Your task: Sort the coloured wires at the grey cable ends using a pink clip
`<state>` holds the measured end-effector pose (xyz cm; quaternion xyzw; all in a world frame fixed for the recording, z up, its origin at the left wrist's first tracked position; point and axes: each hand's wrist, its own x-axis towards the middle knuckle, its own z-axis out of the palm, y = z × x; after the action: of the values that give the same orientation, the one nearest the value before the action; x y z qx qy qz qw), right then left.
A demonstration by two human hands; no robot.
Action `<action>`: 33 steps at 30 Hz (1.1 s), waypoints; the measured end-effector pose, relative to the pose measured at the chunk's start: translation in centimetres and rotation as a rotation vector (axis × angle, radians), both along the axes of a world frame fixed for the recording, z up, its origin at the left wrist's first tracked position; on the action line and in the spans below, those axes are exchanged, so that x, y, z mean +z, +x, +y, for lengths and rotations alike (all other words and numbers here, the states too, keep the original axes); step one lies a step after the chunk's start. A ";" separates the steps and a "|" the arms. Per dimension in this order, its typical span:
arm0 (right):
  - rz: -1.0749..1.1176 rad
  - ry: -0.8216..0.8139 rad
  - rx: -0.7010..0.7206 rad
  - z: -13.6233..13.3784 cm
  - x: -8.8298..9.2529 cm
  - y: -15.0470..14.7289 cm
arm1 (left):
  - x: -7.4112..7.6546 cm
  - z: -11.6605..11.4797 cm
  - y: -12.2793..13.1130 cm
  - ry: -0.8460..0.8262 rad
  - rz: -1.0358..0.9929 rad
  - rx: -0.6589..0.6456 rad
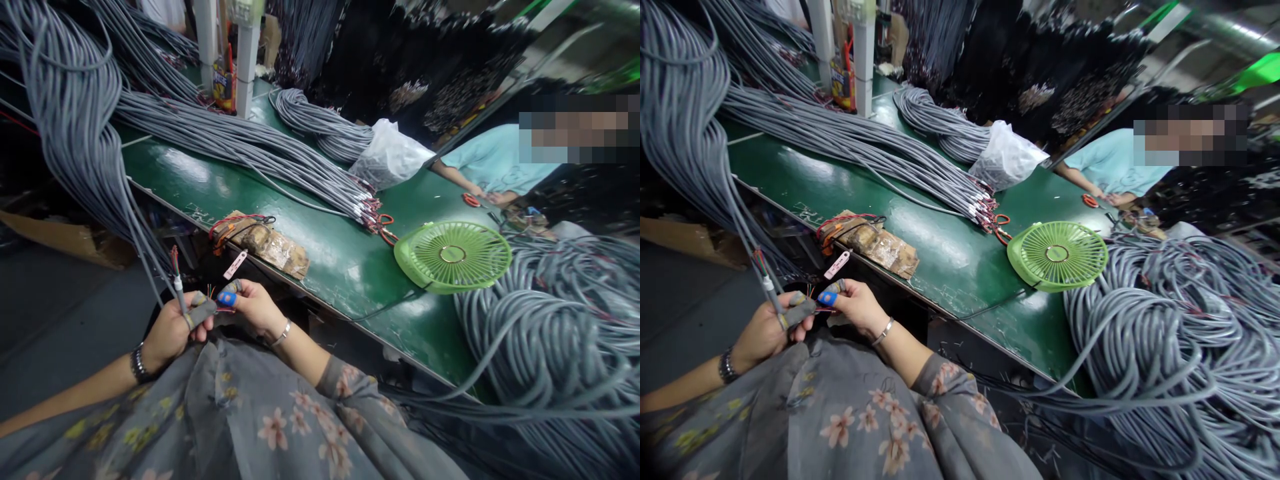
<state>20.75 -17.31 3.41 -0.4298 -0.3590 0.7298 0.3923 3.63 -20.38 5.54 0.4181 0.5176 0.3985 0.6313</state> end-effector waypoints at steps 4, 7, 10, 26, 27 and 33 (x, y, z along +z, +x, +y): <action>0.147 -0.066 -0.107 0.9 -0.2 0.2 | 0.9 0.3 0.4 -0.059 -0.078 0.072; 0.191 -0.154 -0.148 2.2 0.3 0.6 | 2.0 0.7 0.8 -0.104 -0.118 0.077; 0.209 -0.190 -0.075 3.4 0.9 0.5 | 2.8 1.3 1.3 -0.124 -0.155 0.054; 0.012 0.207 -0.385 2.8 -0.6 -0.8 | 3.1 1.6 2.3 -0.171 -0.154 0.060; 0.014 0.179 -0.372 2.9 -0.7 -0.9 | 3.1 1.5 2.3 -0.171 -0.151 0.060; 0.263 -0.069 -0.151 3.4 -0.4 -1.2 | 3.2 1.6 2.6 -0.172 -0.155 0.059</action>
<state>19.57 -13.92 2.96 -0.3696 -0.2458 0.7600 0.4747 6.19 -18.75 8.76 0.3148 0.5119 0.4021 0.6908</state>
